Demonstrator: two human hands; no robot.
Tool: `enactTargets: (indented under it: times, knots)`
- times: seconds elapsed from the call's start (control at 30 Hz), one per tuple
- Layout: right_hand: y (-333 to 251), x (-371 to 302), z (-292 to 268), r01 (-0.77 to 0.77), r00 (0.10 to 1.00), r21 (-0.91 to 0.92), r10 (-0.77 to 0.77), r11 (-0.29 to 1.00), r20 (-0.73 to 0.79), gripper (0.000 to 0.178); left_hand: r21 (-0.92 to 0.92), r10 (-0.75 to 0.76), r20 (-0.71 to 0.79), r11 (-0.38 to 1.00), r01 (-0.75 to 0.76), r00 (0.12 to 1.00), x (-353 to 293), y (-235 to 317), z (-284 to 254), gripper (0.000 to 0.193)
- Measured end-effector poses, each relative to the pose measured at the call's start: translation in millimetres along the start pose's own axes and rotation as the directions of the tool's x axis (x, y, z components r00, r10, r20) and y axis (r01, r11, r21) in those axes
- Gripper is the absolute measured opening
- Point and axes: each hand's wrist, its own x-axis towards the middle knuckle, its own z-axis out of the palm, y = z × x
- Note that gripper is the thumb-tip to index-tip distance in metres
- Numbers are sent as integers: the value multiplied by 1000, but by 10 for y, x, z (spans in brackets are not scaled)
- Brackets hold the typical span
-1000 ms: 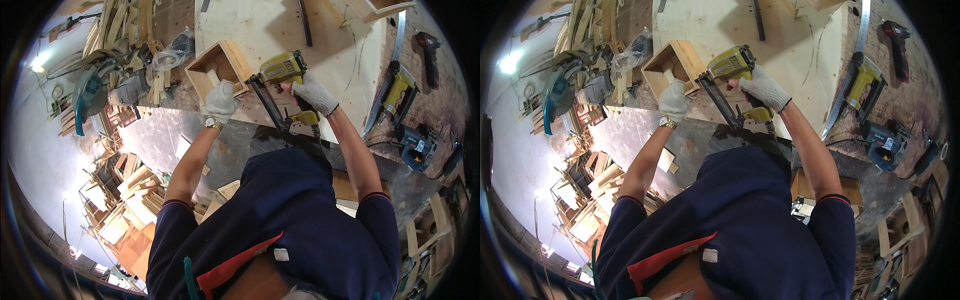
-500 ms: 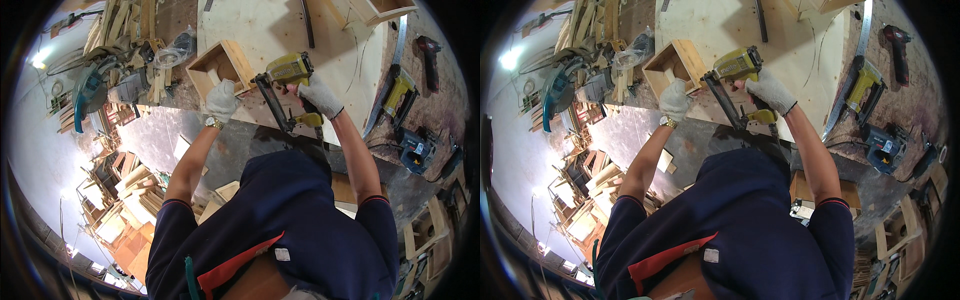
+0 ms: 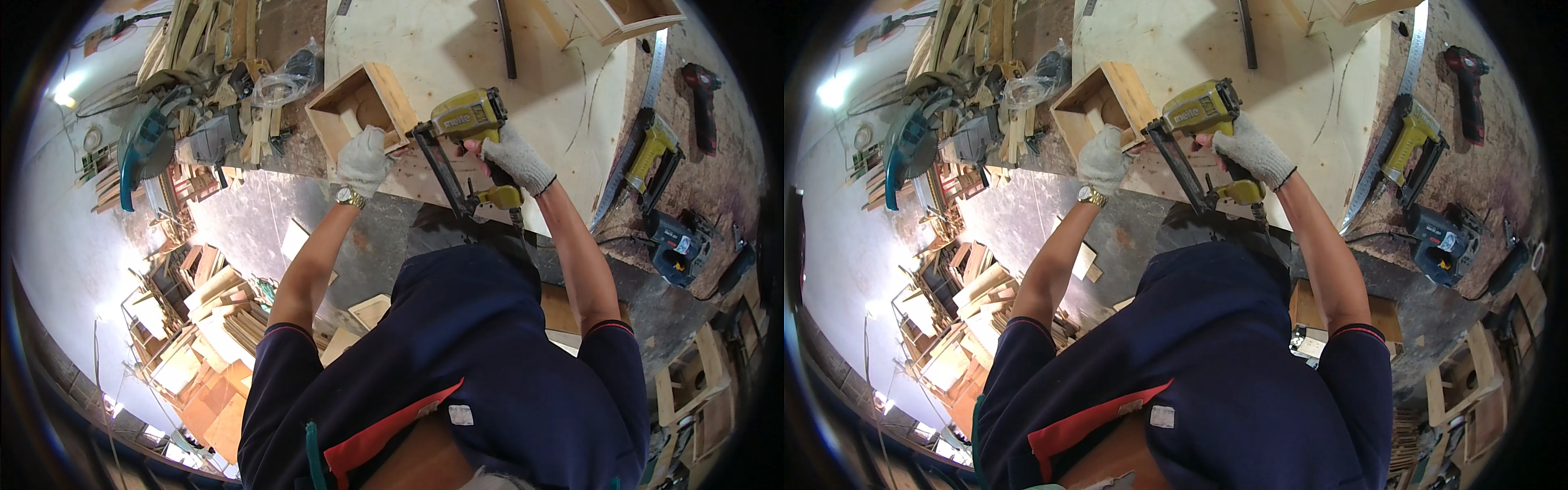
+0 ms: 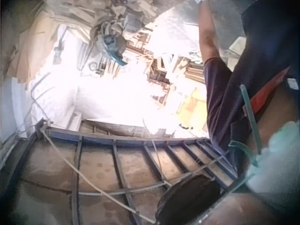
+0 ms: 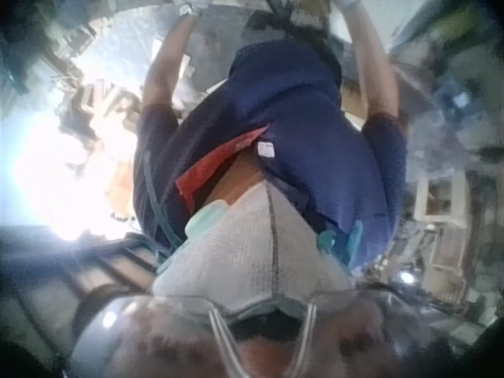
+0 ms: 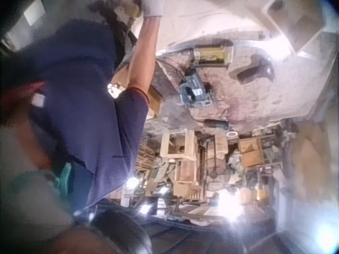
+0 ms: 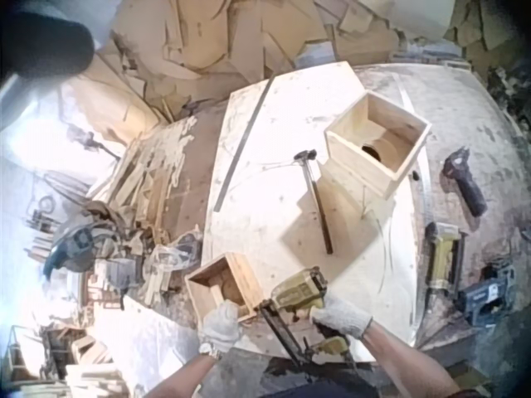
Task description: The person assembles small wooden boxes by cutting wood pieces, aligning them, and fastening them with a nail gun and hammer. The person repeatedly positions wood pieces, uses a nail gun to secure joints, and hammers nails to reinforce the structure.
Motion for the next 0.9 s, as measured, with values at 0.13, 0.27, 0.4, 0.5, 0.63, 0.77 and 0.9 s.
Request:
enactTargets:
  times: [0.13, 0.27, 0.4, 0.5, 0.63, 0.77, 0.9]
  knots:
    - [-7, -5, 10, 27, 1000, 32, -27, 999, 4, 36, -29, -4, 10, 1000, 4, 1000, 13, 28, -20, 54]
    - [-79, -78, -47, 45, 999, 13, -45, 999, -31, 39, -43, -30, 22, 999, 31, 999, 47, 81, -105, 49]
    - [-154, -338, -89, 97, 972, -96, -115, 991, -207, 36, -56, -94, 56, 994, 97, 994, 95, 176, -198, 50]
    - [-259, -661, -96, 46, 913, -353, -183, 934, -364, 31, -104, -376, 152, 914, 393, 914, 221, 435, -244, 54]
    - [-275, -1093, -108, -67, 807, -596, -308, 800, -504, 41, -291, -691, 345, 565, 772, 635, 645, 811, -334, 61]
    - [-255, -1376, -57, -227, 726, -711, -372, 665, -579, 57, -412, -329, 329, 793, 448, 885, 884, 628, -189, 57]
    - [-85, -1414, -53, -239, 657, -668, -389, 705, -646, 55, -626, -267, 518, 529, 573, 813, 959, 635, -283, 44]
